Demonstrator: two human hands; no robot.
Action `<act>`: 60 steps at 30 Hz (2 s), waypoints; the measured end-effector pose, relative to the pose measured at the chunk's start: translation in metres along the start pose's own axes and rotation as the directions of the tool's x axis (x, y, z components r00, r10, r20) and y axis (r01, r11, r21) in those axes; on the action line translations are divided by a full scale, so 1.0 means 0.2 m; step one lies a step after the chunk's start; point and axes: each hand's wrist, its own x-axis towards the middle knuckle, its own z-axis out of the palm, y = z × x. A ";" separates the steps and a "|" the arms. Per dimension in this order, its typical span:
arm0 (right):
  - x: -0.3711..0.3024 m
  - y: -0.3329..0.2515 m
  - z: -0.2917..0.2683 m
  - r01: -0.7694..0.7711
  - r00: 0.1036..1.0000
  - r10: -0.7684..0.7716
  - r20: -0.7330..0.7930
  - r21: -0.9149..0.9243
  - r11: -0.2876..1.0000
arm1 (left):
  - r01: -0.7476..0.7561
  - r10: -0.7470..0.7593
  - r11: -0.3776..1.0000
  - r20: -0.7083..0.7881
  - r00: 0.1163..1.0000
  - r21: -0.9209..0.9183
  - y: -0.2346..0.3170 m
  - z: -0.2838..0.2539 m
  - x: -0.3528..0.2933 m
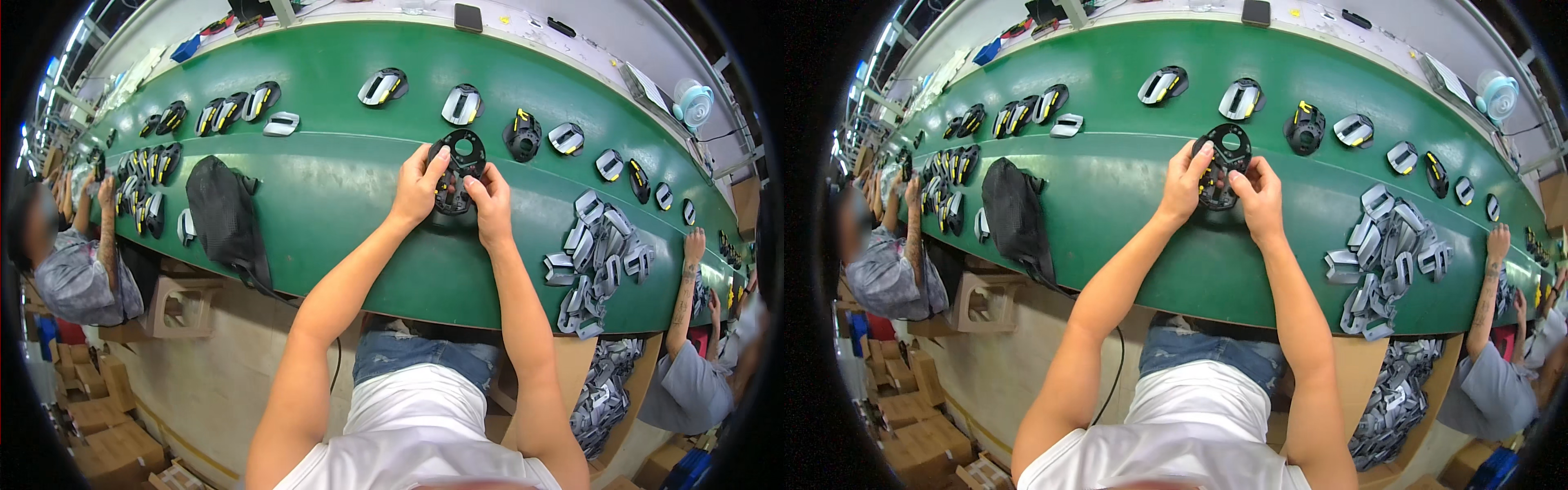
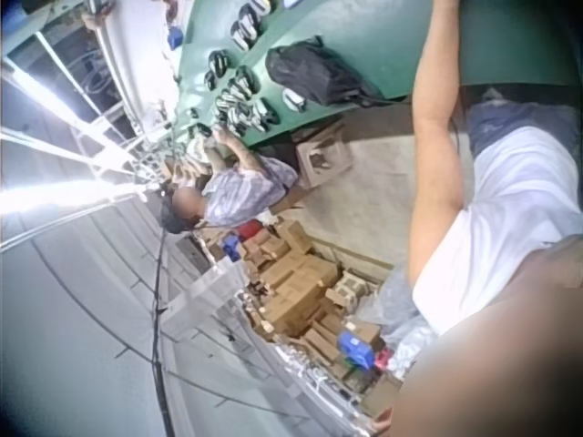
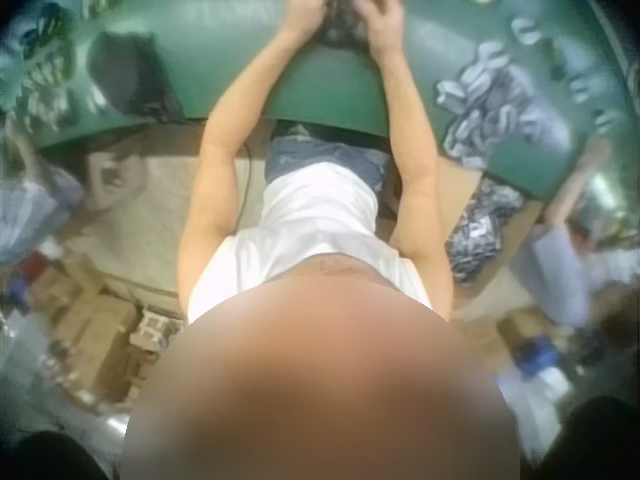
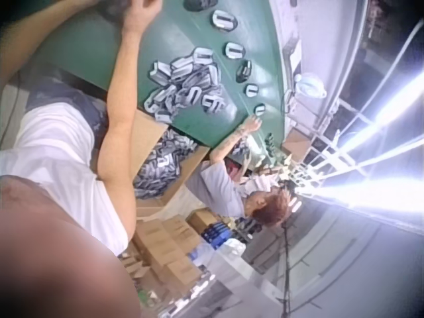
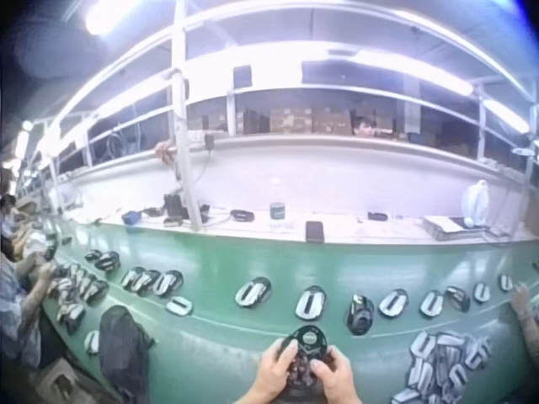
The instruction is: Assembling plastic casings and internal components for electronic devices on a factory line.
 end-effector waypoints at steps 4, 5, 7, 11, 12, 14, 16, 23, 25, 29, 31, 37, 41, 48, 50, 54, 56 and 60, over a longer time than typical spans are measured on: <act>0.00 0.02 -0.01 0.038 0.996 -0.053 -0.076 -0.177 0.983 | -0.148 0.150 0.956 0.013 0.989 0.251 -0.01 0.02 -0.01; -0.02 -0.01 0.02 0.056 0.993 -0.073 -0.092 -0.179 0.982 | -0.194 0.203 0.903 0.016 0.979 0.383 0.00 0.02 -0.03; -0.01 0.00 0.03 0.056 0.993 -0.071 -0.094 -0.160 0.986 | -0.217 0.228 0.904 0.013 0.974 0.369 0.00 0.03 -0.04; -0.02 0.02 0.02 0.078 0.992 -0.092 -0.086 -0.155 0.985 | -0.225 0.241 0.909 -0.002 0.971 0.351 -0.01 0.03 -0.04; -0.01 0.03 0.01 0.077 0.992 -0.091 -0.086 -0.156 0.985 | -0.231 0.249 0.898 0.000 0.968 0.375 -0.02 0.03 -0.05; 0.01 0.05 -0.02 0.107 0.989 -0.122 -0.085 -0.162 0.981 | -0.257 0.283 0.884 -0.009 0.959 0.390 0.00 0.06 -0.06; 0.00 0.05 -0.04 0.116 0.988 -0.133 -0.079 -0.190 0.975 | -0.286 0.317 0.869 -0.011 0.948 0.405 0.00 0.08 -0.07; -0.02 0.03 0.00 0.054 0.999 -0.055 -0.002 -0.156 0.986 | -0.113 0.119 0.989 -0.067 0.991 0.093 -0.01 0.06 -0.02; -0.01 0.02 0.00 0.034 0.999 -0.035 -0.001 -0.185 0.982 | -0.008 0.019 0.998 -0.176 0.984 0.061 -0.01 0.00 0.04; -0.01 0.05 0.00 0.025 0.999 -0.033 -0.027 -0.262 0.965 | -0.152 0.233 0.951 -0.302 0.925 0.268 0.08 -0.19 0.14; 0.00 0.06 -0.01 0.039 0.999 -0.047 -0.018 -0.299 0.954 | -0.333 0.383 0.894 -0.126 0.915 0.298 0.09 -0.22 0.16; -0.02 0.05 0.01 0.139 0.990 -0.133 0.041 -0.387 0.911 | -0.434 0.437 0.408 0.245 0.866 0.803 0.02 -0.21 0.13; 0.01 0.09 -0.05 0.210 0.975 -0.215 0.048 -0.499 0.841 | -0.453 0.440 0.354 0.281 0.853 0.818 -0.04 -0.15 0.14; -0.01 0.10 -0.01 0.229 0.970 -0.236 0.056 -0.537 0.812 | -0.485 0.406 0.336 0.341 0.848 0.807 0.01 -0.08 0.03; -0.01 0.10 -0.02 0.249 0.963 -0.266 0.046 -0.531 0.810 | -0.519 0.429 0.338 0.363 0.827 0.785 0.02 -0.04 0.02; -0.01 0.13 -0.03 0.298 0.941 -0.338 0.023 -0.529 0.795 | -0.584 0.503 0.395 0.365 0.784 0.709 0.05 0.08 -0.03; 0.03 0.20 -0.06 0.439 0.831 -0.545 0.110 -0.730 0.523 | -0.669 0.502 0.391 0.462 0.731 0.633 0.07 0.25 -0.06; -0.02 0.05 0.05 0.591 0.800 -0.557 -0.225 0.131 0.796 | -0.743 0.111 0.227 0.741 0.662 0.630 0.06 0.53 -0.13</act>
